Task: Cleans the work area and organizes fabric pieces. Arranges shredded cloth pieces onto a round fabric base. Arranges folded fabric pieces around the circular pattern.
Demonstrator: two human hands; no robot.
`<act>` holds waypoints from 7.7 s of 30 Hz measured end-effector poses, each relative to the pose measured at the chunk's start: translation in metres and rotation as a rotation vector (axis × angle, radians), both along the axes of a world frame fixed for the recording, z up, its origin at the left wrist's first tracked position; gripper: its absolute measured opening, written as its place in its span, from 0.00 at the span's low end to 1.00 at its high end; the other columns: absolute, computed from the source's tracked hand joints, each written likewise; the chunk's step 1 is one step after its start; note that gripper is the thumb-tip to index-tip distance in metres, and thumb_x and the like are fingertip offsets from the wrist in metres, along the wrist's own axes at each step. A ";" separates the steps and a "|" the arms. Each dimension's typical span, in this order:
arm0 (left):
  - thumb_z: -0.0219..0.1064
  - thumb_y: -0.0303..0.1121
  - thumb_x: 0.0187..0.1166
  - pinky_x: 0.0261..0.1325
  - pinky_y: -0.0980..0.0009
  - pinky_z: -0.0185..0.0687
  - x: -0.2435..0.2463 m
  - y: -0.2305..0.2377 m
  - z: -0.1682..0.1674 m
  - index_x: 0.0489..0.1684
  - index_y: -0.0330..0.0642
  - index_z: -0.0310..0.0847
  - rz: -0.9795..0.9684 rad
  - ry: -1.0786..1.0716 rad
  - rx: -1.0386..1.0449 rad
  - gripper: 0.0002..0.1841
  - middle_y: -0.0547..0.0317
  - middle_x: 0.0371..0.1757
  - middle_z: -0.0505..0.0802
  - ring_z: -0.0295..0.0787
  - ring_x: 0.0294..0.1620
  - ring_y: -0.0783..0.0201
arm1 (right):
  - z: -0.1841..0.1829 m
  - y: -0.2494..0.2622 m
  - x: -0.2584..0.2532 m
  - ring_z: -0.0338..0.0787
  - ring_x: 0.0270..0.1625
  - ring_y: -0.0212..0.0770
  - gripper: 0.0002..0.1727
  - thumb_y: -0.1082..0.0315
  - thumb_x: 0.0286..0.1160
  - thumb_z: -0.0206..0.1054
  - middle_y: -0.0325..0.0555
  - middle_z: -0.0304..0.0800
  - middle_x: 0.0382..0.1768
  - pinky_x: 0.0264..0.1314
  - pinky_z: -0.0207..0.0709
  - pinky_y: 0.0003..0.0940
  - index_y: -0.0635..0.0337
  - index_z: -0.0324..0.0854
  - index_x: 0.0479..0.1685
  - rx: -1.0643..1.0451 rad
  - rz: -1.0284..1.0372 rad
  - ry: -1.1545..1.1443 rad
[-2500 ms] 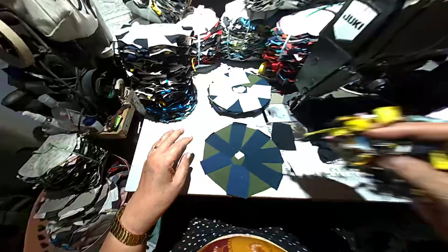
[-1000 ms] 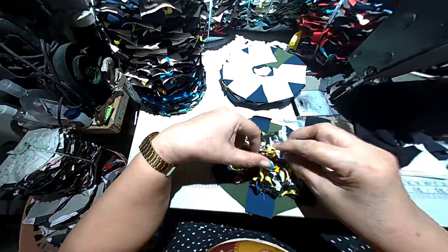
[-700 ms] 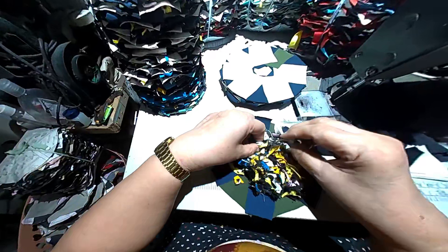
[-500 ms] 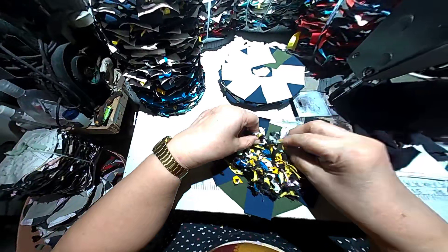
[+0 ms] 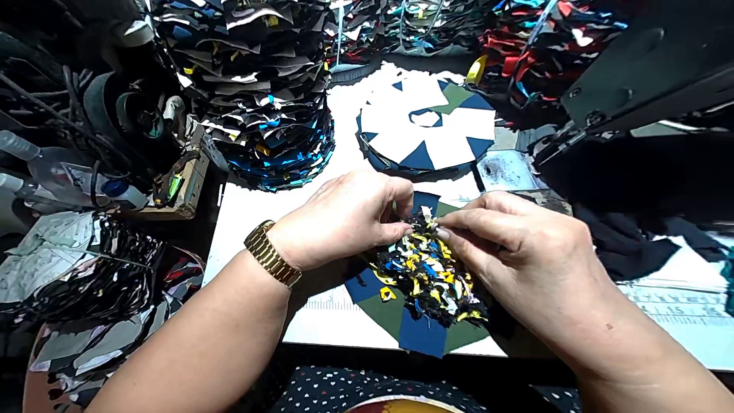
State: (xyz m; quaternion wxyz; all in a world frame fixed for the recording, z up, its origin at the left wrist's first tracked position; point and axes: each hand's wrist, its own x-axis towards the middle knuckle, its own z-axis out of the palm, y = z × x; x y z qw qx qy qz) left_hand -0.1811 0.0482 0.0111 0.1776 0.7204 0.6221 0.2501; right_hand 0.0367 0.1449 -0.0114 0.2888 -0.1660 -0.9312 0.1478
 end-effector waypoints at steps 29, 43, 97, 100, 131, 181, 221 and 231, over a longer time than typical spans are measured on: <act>0.81 0.28 0.68 0.28 0.80 0.76 -0.010 -0.018 0.018 0.38 0.39 0.89 -0.261 -0.185 -0.303 0.08 0.63 0.24 0.88 0.81 0.24 0.76 | -0.014 -0.046 0.023 0.84 0.43 0.34 0.14 0.69 0.80 0.60 0.39 0.86 0.41 0.41 0.79 0.28 0.54 0.93 0.49 -0.030 0.286 -0.057; 0.80 0.45 0.70 0.29 0.69 0.77 0.003 -0.016 0.011 0.40 0.48 0.90 -0.180 0.053 -0.075 0.12 0.70 0.22 0.86 0.80 0.24 0.73 | -0.001 -0.032 0.034 0.86 0.42 0.31 0.11 0.69 0.74 0.62 0.37 0.88 0.38 0.40 0.80 0.27 0.54 0.92 0.37 -0.035 0.248 -0.060; 0.79 0.33 0.71 0.25 0.79 0.73 -0.024 -0.020 0.018 0.41 0.44 0.92 -0.173 -0.033 -0.163 0.07 0.66 0.23 0.88 0.77 0.20 0.77 | -0.005 -0.034 0.023 0.80 0.39 0.34 0.11 0.67 0.76 0.63 0.40 0.81 0.39 0.35 0.74 0.28 0.54 0.92 0.37 0.026 0.233 -0.022; 0.78 0.34 0.73 0.27 0.77 0.75 -0.024 -0.019 0.018 0.40 0.46 0.93 -0.161 -0.006 -0.181 0.05 0.67 0.22 0.88 0.78 0.21 0.76 | -0.009 -0.033 0.022 0.80 0.38 0.35 0.12 0.64 0.75 0.62 0.38 0.80 0.38 0.34 0.73 0.30 0.52 0.92 0.36 0.029 0.218 -0.065; 0.78 0.50 0.71 0.31 0.74 0.82 -0.017 -0.012 0.003 0.50 0.54 0.89 -0.041 0.076 -0.073 0.16 0.74 0.26 0.89 0.82 0.25 0.78 | 0.008 -0.013 -0.026 0.86 0.43 0.48 0.10 0.72 0.76 0.68 0.48 0.82 0.43 0.38 0.83 0.42 0.59 0.91 0.51 0.092 -0.029 -0.152; 0.62 0.40 0.86 0.47 0.65 0.77 0.004 0.005 -0.011 0.57 0.50 0.93 0.013 0.154 0.298 0.15 0.59 0.41 0.86 0.81 0.45 0.63 | -0.002 0.028 -0.003 0.90 0.44 0.36 0.11 0.65 0.82 0.64 0.45 0.90 0.42 0.48 0.84 0.31 0.60 0.90 0.46 0.004 -0.044 0.110; 0.75 0.45 0.75 0.39 0.77 0.71 -0.019 -0.011 0.004 0.28 0.52 0.95 -0.218 0.030 -0.017 0.10 0.69 0.32 0.83 0.78 0.40 0.75 | -0.001 0.013 0.062 0.83 0.37 0.20 0.10 0.54 0.71 0.67 0.25 0.83 0.37 0.34 0.79 0.17 0.42 0.93 0.33 -0.125 0.060 -0.116; 0.75 0.46 0.74 0.41 0.76 0.74 -0.011 -0.010 0.005 0.27 0.51 0.92 -0.177 0.018 0.094 0.11 0.68 0.35 0.83 0.79 0.41 0.74 | 0.007 0.017 0.045 0.86 0.40 0.27 0.15 0.53 0.76 0.66 0.36 0.88 0.42 0.40 0.83 0.23 0.53 0.92 0.46 -0.091 -0.100 -0.031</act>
